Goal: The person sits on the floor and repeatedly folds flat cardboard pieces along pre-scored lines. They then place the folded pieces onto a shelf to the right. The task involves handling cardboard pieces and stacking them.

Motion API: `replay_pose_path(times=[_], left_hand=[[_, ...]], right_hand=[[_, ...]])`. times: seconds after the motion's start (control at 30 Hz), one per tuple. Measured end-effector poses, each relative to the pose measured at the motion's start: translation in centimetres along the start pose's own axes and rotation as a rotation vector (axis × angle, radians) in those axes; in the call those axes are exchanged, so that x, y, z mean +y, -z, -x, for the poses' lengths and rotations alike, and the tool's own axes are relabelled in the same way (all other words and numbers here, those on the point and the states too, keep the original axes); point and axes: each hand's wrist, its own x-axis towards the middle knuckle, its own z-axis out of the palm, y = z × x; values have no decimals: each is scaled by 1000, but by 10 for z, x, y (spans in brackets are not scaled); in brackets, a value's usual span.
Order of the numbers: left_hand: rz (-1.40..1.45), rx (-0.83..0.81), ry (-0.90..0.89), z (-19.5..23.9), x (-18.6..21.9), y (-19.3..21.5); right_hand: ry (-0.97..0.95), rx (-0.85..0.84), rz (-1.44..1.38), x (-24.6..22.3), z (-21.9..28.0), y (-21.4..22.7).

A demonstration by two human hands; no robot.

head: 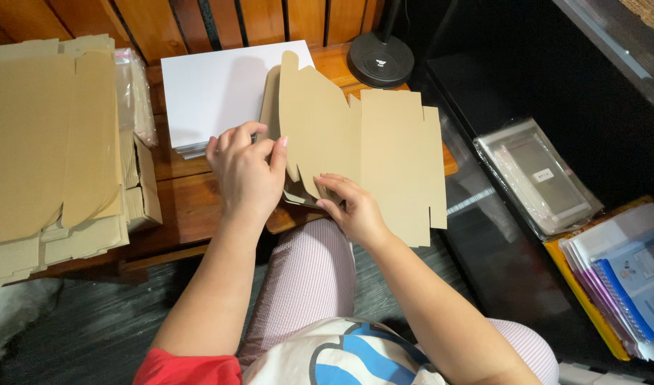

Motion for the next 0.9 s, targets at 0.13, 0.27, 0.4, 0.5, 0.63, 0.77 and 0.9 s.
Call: replay_pose_path(times=[0.13, 0.27, 0.4, 0.5, 0.63, 0.77, 0.9], left_hand=[[79, -40, -8, 3, 19, 14], [348, -105, -49, 0, 52, 25], [486, -186, -293, -5, 79, 7], [559, -227, -395, -5, 103, -20], [870, -242, -445, -2, 134, -58], [600, -490, -306, 11, 136, -113], [252, -620, -73, 24, 127, -162]], right_hand=[[23, 38, -11, -8, -2, 4], [19, 206, 2, -12, -5, 10], [-5, 405, 0, -17, -8, 23], [-67, 556, -39, -6, -3, 36], [-76, 629, -48, 16, 8, 78], [-177, 832, -152, 46, 26, 99], [-304, 958, -113, 71, 54, 114]])
